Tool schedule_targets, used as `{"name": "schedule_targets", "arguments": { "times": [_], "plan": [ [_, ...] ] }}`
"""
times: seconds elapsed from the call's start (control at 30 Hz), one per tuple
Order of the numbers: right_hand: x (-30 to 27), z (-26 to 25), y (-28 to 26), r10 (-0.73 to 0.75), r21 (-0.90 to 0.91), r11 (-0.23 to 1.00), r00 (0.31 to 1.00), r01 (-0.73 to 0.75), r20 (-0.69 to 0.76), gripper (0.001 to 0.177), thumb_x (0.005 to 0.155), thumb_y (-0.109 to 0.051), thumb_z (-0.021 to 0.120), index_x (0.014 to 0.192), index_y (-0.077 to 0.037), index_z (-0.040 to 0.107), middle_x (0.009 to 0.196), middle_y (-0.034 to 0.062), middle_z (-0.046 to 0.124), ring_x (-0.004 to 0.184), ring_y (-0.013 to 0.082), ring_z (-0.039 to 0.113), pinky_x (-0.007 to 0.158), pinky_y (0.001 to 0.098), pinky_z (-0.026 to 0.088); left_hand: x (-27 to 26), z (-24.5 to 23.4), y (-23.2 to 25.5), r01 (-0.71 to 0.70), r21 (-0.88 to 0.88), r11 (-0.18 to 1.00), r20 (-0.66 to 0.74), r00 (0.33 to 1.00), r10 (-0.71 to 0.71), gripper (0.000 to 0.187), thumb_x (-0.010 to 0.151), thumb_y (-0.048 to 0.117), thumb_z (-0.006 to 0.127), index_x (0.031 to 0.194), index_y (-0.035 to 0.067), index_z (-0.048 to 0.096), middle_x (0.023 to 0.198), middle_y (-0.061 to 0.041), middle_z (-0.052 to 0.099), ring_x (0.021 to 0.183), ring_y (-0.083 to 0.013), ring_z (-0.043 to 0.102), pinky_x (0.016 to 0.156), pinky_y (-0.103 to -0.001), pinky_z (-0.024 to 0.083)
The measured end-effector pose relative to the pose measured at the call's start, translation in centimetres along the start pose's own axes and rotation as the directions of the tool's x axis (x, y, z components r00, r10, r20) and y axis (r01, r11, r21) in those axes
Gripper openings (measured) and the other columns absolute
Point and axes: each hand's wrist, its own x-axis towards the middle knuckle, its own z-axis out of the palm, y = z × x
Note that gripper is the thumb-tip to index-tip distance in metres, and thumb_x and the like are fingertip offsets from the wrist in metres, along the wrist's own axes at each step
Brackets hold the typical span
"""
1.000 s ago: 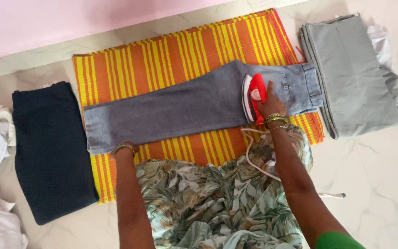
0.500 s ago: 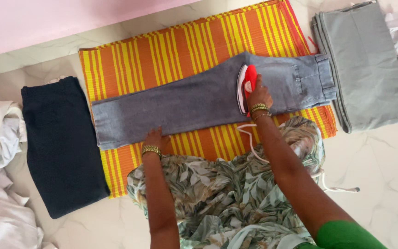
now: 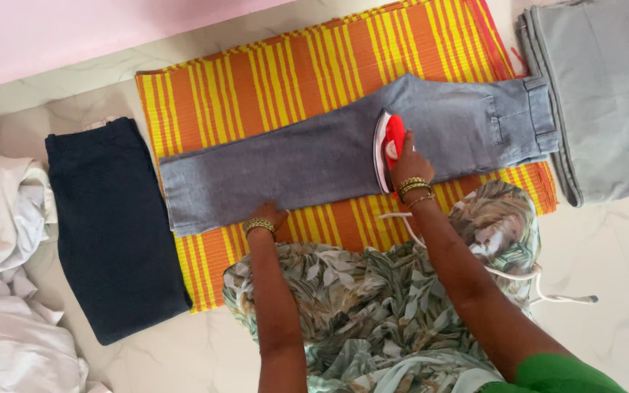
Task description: The person irons a pair of grey trousers on a striped mat, then switches to a pair of black trousers and irons them as well. The iron is used with consistent back-and-forth strokes across the fabric.
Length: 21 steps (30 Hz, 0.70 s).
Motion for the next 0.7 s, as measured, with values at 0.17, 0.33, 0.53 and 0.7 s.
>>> {"name": "schedule_targets", "arguments": {
  "times": [0.17,0.33,0.53,0.7],
  "plan": [
    [2.8,-1.1,-1.6,0.030,0.032,0.999,0.999,-0.029,-0.014,0.085,0.090,-0.026,0.065,0.162,-0.023,0.020,0.104,0.0208,0.074,0.094,0.0418,0.073,0.079,0.0540,0.058,-0.7,-0.5,0.4,0.035,0.035,0.999,0.019,0.999,-0.036,0.071,0.095,0.058,0.053,0.154,0.020,0.044,0.162,-0.012,0.040,0.146,-0.0366,0.043,0.118,-0.056,0.037],
    [2.6,-0.8,-1.2,-0.017,0.023,1.000,0.999,0.017,-0.028,0.078,0.095,-0.027,0.064,0.162,-0.023,0.023,0.102,0.0239,0.074,0.094,0.0445,0.072,0.080,0.0553,0.057,-1.7,-1.0,0.6,0.073,0.057,0.996,0.028,0.997,-0.074,0.067,0.094,0.059,0.053,0.148,0.020,0.056,0.162,-0.011,0.041,0.146,-0.0367,0.044,0.117,-0.055,0.039],
    [-3.5,1.3,-2.3,-0.078,-0.029,0.996,0.995,0.080,0.063,0.084,0.092,-0.025,0.062,0.164,-0.024,0.018,0.098,0.0235,0.074,0.088,0.0438,0.073,0.076,0.0558,0.058,-3.9,-2.6,2.0,0.128,0.035,0.991,0.014,0.992,-0.129,0.070,0.094,0.059,0.053,0.149,0.016,0.056,0.162,-0.012,0.043,0.145,-0.0360,0.045,0.117,-0.055,0.040],
    [-2.2,1.9,-3.5,-0.093,0.007,0.996,0.996,0.092,0.003,0.078,0.094,-0.024,0.059,0.164,-0.026,0.024,0.100,0.0206,0.075,0.090,0.0423,0.074,0.076,0.0545,0.059,-5.0,-3.3,2.6,0.169,0.020,0.985,0.014,0.986,-0.169,0.073,0.094,0.063,0.053,0.148,0.014,0.054,0.161,-0.011,0.042,0.143,-0.0354,0.047,0.114,-0.054,0.041]
  ]
}}
